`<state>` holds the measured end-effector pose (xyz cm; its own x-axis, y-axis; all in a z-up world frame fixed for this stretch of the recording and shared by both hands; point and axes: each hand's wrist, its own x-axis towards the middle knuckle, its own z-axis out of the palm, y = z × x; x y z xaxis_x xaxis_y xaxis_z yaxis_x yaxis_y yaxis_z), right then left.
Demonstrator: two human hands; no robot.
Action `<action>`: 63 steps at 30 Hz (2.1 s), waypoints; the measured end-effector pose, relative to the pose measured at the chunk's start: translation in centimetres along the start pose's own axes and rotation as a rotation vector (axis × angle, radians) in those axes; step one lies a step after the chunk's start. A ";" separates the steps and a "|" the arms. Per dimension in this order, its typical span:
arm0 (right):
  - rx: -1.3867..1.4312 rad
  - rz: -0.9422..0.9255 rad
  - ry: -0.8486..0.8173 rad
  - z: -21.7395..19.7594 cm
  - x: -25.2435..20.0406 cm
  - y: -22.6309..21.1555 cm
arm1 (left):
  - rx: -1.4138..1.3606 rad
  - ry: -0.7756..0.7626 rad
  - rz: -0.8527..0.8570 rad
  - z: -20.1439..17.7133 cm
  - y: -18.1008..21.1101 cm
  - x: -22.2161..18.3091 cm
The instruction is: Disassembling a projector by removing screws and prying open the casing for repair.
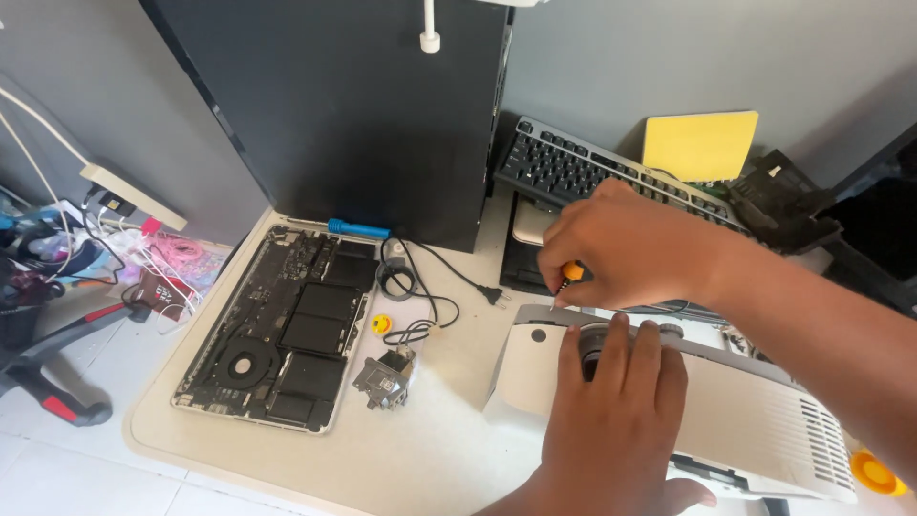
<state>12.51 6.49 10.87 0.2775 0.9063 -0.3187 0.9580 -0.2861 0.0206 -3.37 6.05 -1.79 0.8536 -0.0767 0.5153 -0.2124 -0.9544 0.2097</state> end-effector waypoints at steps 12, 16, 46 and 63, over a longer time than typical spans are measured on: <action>0.054 -0.116 -0.088 -0.3 1.6 -1.0 | 0.077 0.139 -0.001 1.7 -0.3 0.9; -0.048 -0.144 -0.063 -1.1 2.4 -2.3 | -0.016 0.409 0.017 3.6 -2.0 2.0; -0.353 -0.318 -0.079 -0.1 4.4 -3.8 | 0.036 -0.023 -0.045 0.4 -1.2 0.9; -0.459 -0.236 -0.199 -1.4 3.8 -6.4 | 0.002 -0.006 -0.101 0.3 -0.7 0.9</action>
<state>7.59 12.22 10.80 0.0754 0.8404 -0.5367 0.9381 0.1226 0.3238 -2.29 6.52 -1.68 0.8736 0.0183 0.4863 -0.1241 -0.9579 0.2590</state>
